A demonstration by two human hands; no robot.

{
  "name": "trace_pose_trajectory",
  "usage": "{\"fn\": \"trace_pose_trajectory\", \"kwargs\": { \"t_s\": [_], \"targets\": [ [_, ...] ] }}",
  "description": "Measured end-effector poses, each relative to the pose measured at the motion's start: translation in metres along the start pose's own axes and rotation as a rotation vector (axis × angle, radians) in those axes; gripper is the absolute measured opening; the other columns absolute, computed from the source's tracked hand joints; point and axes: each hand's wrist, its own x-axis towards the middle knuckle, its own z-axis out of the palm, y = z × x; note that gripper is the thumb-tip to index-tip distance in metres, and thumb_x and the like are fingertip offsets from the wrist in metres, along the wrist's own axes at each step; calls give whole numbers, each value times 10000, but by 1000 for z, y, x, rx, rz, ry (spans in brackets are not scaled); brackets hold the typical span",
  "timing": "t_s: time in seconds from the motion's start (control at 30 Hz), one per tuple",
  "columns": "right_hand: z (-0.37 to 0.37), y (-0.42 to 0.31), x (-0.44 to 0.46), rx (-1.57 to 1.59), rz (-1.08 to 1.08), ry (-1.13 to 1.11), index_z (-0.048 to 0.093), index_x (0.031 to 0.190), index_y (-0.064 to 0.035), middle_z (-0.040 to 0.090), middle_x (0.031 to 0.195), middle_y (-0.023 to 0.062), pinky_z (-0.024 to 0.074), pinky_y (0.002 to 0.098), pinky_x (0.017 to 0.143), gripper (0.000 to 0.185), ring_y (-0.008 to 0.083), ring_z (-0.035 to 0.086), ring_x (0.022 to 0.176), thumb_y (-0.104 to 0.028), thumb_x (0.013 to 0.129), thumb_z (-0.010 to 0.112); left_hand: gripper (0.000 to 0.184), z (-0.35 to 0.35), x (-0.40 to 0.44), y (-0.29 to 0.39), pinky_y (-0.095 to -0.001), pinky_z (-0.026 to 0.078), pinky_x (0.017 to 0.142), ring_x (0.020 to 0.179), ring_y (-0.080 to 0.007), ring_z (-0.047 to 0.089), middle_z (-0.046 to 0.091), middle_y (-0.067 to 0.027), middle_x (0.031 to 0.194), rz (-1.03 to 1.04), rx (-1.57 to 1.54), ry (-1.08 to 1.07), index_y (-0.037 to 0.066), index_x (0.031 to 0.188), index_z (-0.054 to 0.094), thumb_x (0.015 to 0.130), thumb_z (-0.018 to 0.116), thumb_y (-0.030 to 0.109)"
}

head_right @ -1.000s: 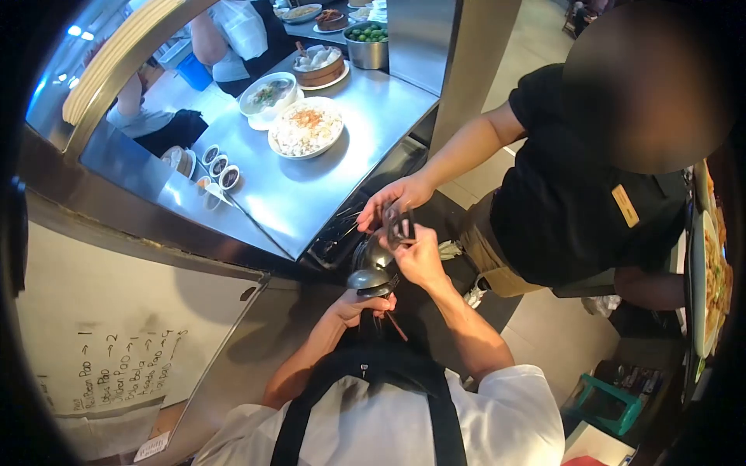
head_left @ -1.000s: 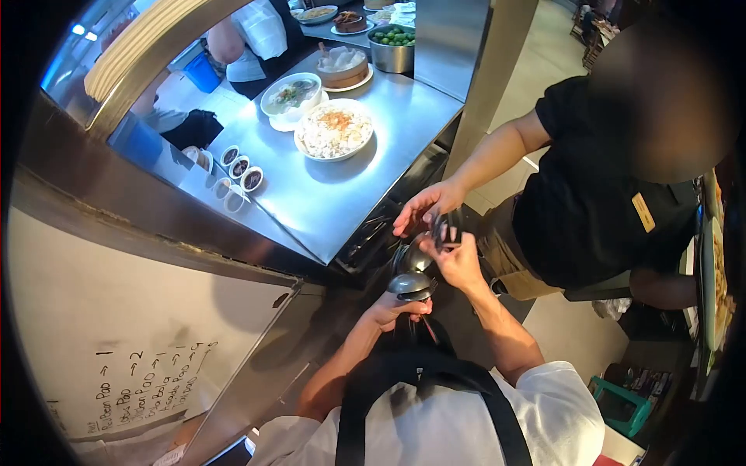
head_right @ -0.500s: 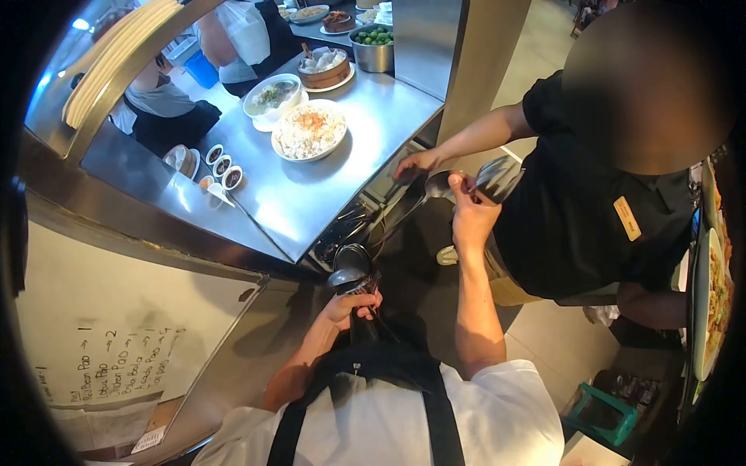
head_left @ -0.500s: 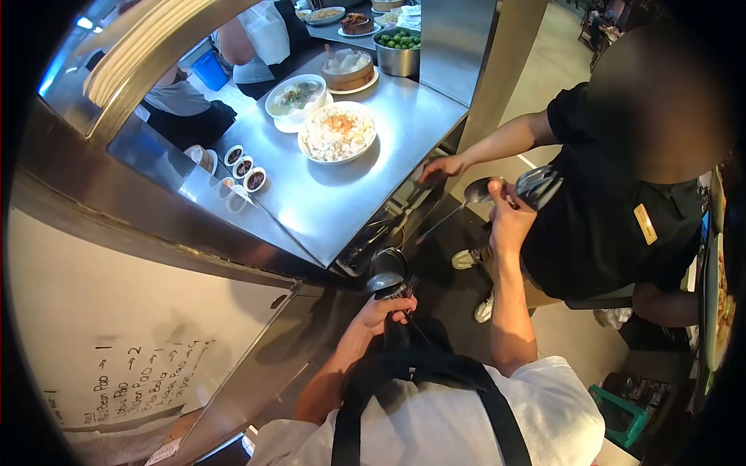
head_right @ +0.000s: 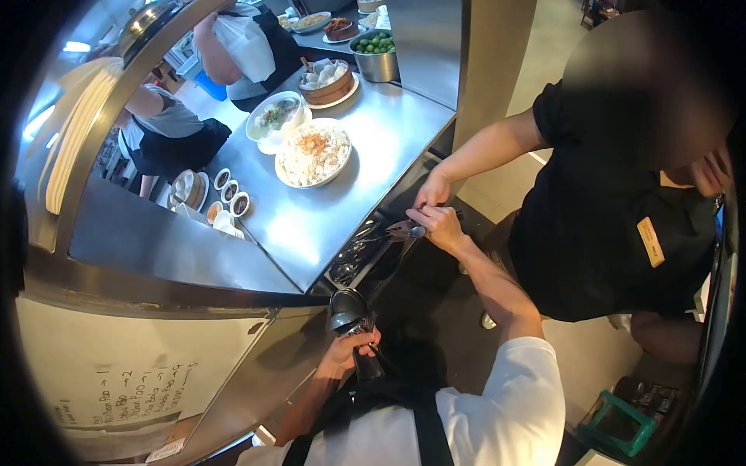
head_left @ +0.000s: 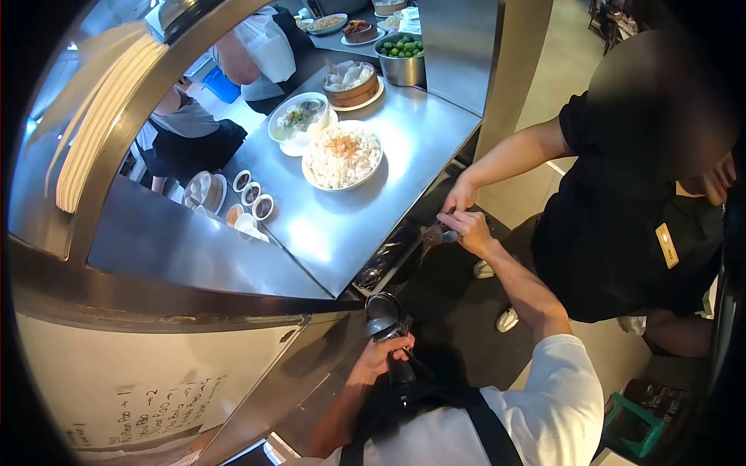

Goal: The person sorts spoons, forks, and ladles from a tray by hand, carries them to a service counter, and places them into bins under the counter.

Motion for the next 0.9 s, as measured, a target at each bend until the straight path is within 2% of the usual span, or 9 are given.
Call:
{"fn": "trace_pose_trajectory", "kwargs": {
  "t_s": [0.17,0.27,0.4,0.53,0.6,0.73,0.8,0.87,0.9],
  "targets": [
    [-8,-7,-7,20,185,39,648,1212,-114,588,749,84,508,395,580,568,301,636,672,15,662,713,166,-2,-5,0,-275,498,597,578,-71,511,591,-88,818,22,2,28,6,945,606,846,716,81],
    [-10,-27,-14,74,376,231,643,1228,-105,617,753,101,517,380,583,589,319,634,678,74,668,679,156,-1,-4,2,-259,498,577,562,-56,510,622,-62,800,54,34,17,-13,921,641,849,724,97],
    [-20,-110,-30,449,572,237,644,1212,-46,693,818,78,508,341,573,508,167,642,651,86,723,687,154,4,0,11,-236,490,574,565,-44,519,626,-60,804,25,93,-30,-4,912,637,844,732,97],
    [-24,-191,-35,1259,978,68,644,1232,-43,686,981,14,436,210,623,427,59,555,736,-103,827,764,166,10,1,19,-255,487,577,557,-56,511,631,-80,808,-37,125,-116,-7,930,627,824,731,69],
    [-27,-207,-41,1648,1037,-43,567,1304,-11,662,1116,43,496,219,662,620,102,632,808,-319,814,792,165,15,1,22,-254,481,576,557,-56,511,633,-81,810,-74,130,-191,-8,928,628,822,731,66],
    [-40,-232,-25,1741,984,54,493,1372,-17,646,1153,92,514,263,780,677,146,642,954,-245,788,751,181,23,-2,30,-240,457,563,553,-47,490,629,-87,828,-143,220,-347,12,950,614,833,723,99],
    [-45,-224,-26,1667,1116,-142,552,1282,-6,657,1099,89,526,311,782,574,177,641,926,-192,765,717,189,25,0,30,-249,472,575,551,-52,495,618,-92,811,-155,178,-431,-4,947,611,820,716,87],
    [-30,-228,-17,1751,992,-12,592,1202,-1,662,1053,80,533,297,709,495,163,643,848,-194,762,713,193,29,2,30,-255,479,581,551,-55,496,609,-98,809,-163,97,-465,-10,954,606,819,709,82],
    [-23,-227,-18,1600,1011,6,622,1086,0,664,964,70,527,294,658,385,149,634,777,-187,763,714,194,29,1,29,-255,479,582,551,-55,495,606,-102,815,-171,36,-454,-7,962,603,824,705,82]
  ]
}}
